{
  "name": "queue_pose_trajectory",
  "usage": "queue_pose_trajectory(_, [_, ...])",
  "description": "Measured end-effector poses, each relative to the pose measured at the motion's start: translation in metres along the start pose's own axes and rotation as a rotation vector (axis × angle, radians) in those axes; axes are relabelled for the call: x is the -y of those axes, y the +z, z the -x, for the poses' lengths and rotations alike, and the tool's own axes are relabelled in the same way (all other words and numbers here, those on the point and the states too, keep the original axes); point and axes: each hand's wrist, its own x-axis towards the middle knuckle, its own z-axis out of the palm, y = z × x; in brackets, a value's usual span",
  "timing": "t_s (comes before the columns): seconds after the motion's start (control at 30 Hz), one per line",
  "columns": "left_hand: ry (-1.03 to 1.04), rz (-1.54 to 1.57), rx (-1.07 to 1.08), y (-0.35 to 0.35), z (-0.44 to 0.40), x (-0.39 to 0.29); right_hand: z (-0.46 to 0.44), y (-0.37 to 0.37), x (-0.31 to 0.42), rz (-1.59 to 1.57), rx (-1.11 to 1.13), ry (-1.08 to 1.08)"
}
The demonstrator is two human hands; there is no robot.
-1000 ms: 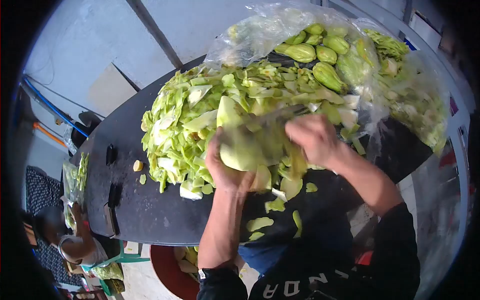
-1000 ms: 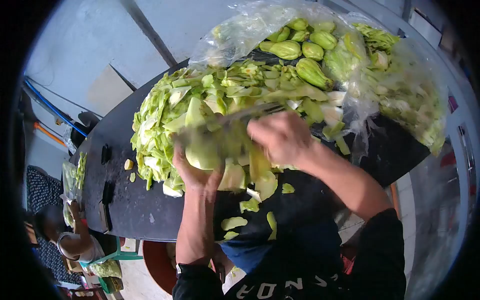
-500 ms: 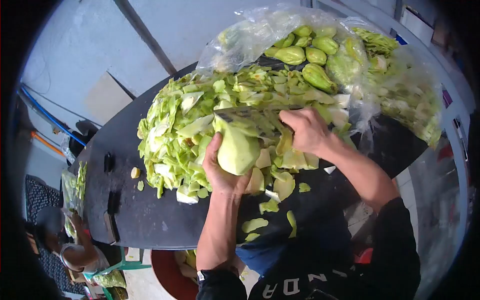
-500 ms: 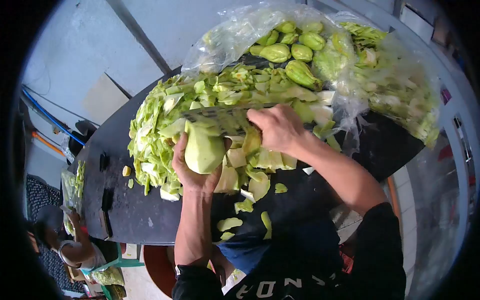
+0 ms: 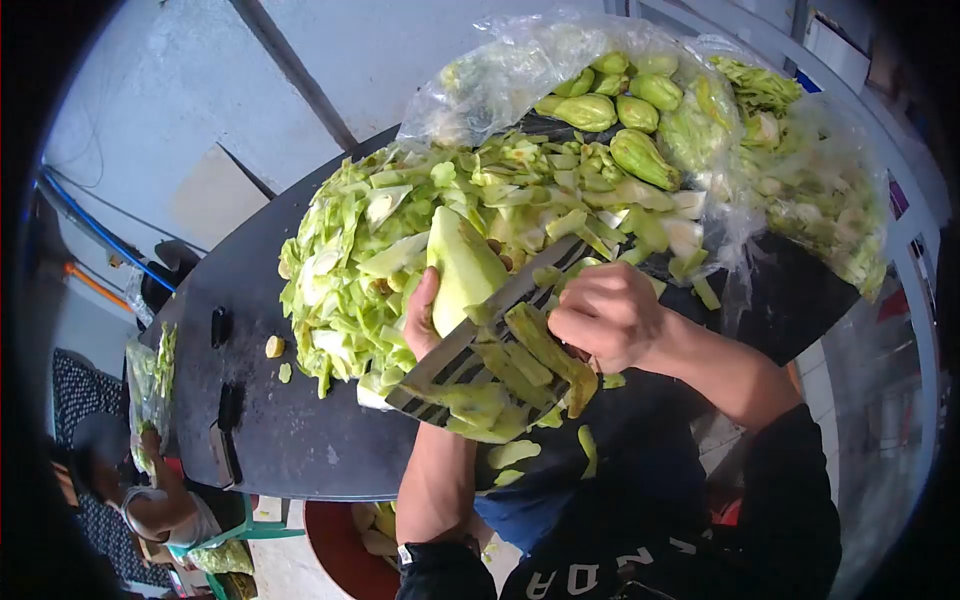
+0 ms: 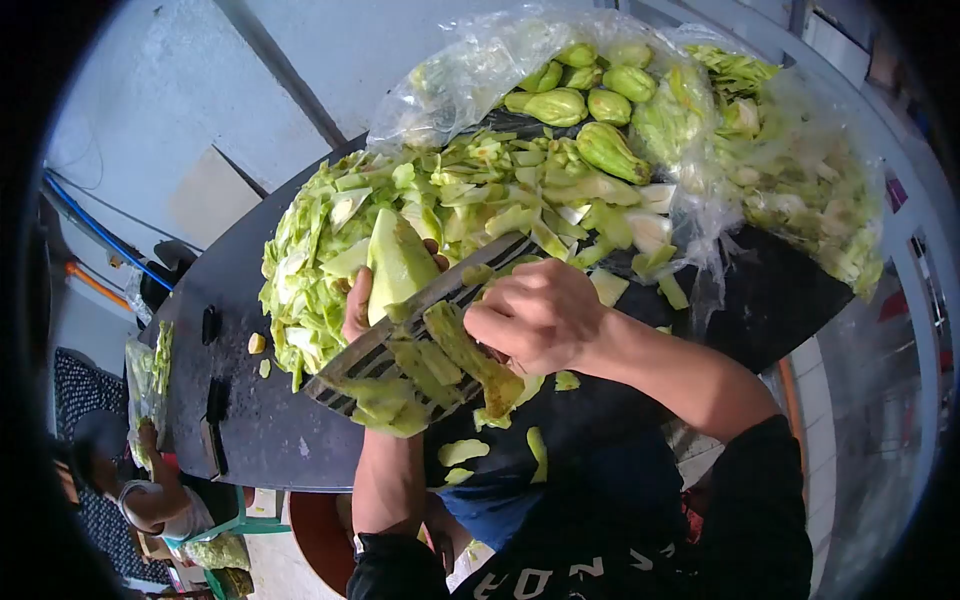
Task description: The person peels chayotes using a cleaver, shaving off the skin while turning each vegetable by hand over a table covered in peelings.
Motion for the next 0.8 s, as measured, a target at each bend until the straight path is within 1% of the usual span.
queue_pose_trajectory(0.07, [-0.031,0.043,0.011,-0.001,-0.001,0.0,0.0,0.001,0.002,0.005,0.003,0.003])
queue_pose_trajectory(0.17, [-0.01,0.03,-0.019,0.002,0.001,0.002,0.002,0.001,-0.002,0.018,0.024,0.025])
queue_pose_trajectory(0.2, [-0.022,0.085,-0.019,-0.004,-0.002,0.003,0.002,0.001,-0.007,0.025,0.039,0.038])
queue_pose_trajectory(0.23, [-0.035,0.141,-0.019,-0.01,-0.004,0.004,0.007,0.007,-0.018,0.009,0.02,0.086])
queue_pose_trajectory(0.27, [-0.043,0.123,0.002,-0.013,-0.002,0.002,0.01,0.009,-0.025,0.025,0.033,0.155])
queue_pose_trajectory(0.3, [-0.037,0.237,0.003,-0.013,-0.002,0.001,0.012,0.009,-0.031,0.043,0.044,0.221])
queue_pose_trajectory(0.33, [-0.052,0.288,0.07,-0.021,-0.003,-0.001,0.014,0.007,-0.036,0.065,0.091,0.247])
queue_pose_trajectory(0.37, [-0.066,0.338,0.135,-0.029,-0.004,-0.002,0.015,0.007,-0.035,0.07,0.09,0.246])
queue_pose_trajectory(0.4, [-0.063,0.338,0.14,-0.022,-0.003,-0.001,0.012,0.008,-0.031,0.096,0.058,0.228])
queue_pose_trajectory(0.47, [0.016,0.062,-0.075,-0.004,0.0,0.001,0.007,0.005,-0.021,0.086,0.012,0.162])
queue_pose_trajectory(0.5, [-0.006,0.059,-0.021,-0.008,0.0,0.001,0.005,0.004,-0.016,0.075,0.017,0.151])
queue_pose_trajectory(0.57, [0.03,0.162,-0.035,-0.04,0.002,0.018,0.006,0.004,-0.021,0.077,0.046,0.163])
queue_pose_trajectory(0.63, [-0.035,0.103,-0.184,-0.004,-0.002,0.008,0.016,0.015,-0.049,0.118,0.044,0.331])
queue_pose_trajectory(0.67, [-0.036,0.126,-0.082,-0.005,-0.003,0.006,0.02,0.013,-0.055,0.12,0.066,0.469])
queue_pose_trajectory(0.7, [-0.036,0.126,-0.075,-0.005,-0.003,0.005,0.021,0.01,-0.056,0.126,0.063,0.467])
queue_pose_trajectory(0.77, [-0.036,0.062,0.014,-0.005,-0.002,0.003,0.017,0.004,-0.059,0.172,0.095,0.502])
queue_pose_trajectory(0.8, [-0.03,0.059,0.014,-0.004,-0.002,0.003,0.017,0.004,-0.055,0.136,0.059,0.461])
